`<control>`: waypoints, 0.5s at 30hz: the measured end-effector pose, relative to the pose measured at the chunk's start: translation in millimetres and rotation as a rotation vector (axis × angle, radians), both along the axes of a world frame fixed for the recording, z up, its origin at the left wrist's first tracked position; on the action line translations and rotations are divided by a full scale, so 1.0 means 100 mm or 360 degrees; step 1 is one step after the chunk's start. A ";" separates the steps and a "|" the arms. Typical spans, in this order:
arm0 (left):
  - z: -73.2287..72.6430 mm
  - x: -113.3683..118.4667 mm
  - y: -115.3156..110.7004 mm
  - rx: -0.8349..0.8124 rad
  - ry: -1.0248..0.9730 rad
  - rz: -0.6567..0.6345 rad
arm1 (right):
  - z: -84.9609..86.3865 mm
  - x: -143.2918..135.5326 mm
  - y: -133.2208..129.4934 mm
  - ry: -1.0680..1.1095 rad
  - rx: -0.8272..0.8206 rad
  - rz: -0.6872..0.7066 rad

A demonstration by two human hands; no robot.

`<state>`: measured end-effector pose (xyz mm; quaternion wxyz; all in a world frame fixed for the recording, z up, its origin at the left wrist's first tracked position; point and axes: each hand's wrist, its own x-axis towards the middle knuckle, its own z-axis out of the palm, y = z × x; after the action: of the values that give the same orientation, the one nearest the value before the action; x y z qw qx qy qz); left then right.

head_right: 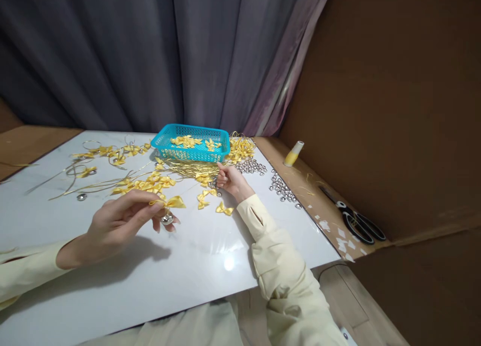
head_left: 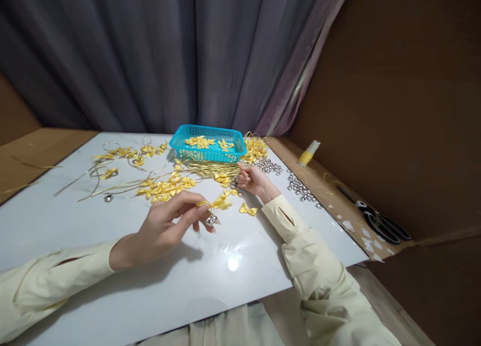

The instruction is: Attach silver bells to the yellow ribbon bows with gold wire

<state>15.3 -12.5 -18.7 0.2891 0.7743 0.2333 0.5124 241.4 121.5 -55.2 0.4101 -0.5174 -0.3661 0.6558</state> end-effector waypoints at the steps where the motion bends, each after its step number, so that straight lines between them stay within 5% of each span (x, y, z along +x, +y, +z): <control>1: 0.01 0.00 0.00 0.0003 0.0004 0.0011 | 0.00 0.00 -0.01 -0.0048 0.0020 -0.0017; 5: 0.02 0.00 -0.01 -0.0007 0.0053 0.0063 | 0.03 -0.04 -0.03 -0.0268 0.0180 -0.0108; 9: -0.01 0.00 0.00 -0.0054 0.0048 0.0068 | 0.29 -0.07 -0.17 -0.0479 0.0534 -0.0265; 13: -0.04 0.01 0.02 -0.0218 0.0055 0.0123 | 0.64 -0.12 -0.73 -0.0658 0.0986 -0.0314; 15: -0.03 0.02 0.02 -0.0318 0.0080 0.0158 | 0.69 -0.18 -1.11 -0.1251 0.1544 -0.0127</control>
<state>17.2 -10.0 -21.3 0.3331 0.7418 0.3283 0.4806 223.1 10.3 13.8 0.4572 -0.4880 -0.7262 0.1598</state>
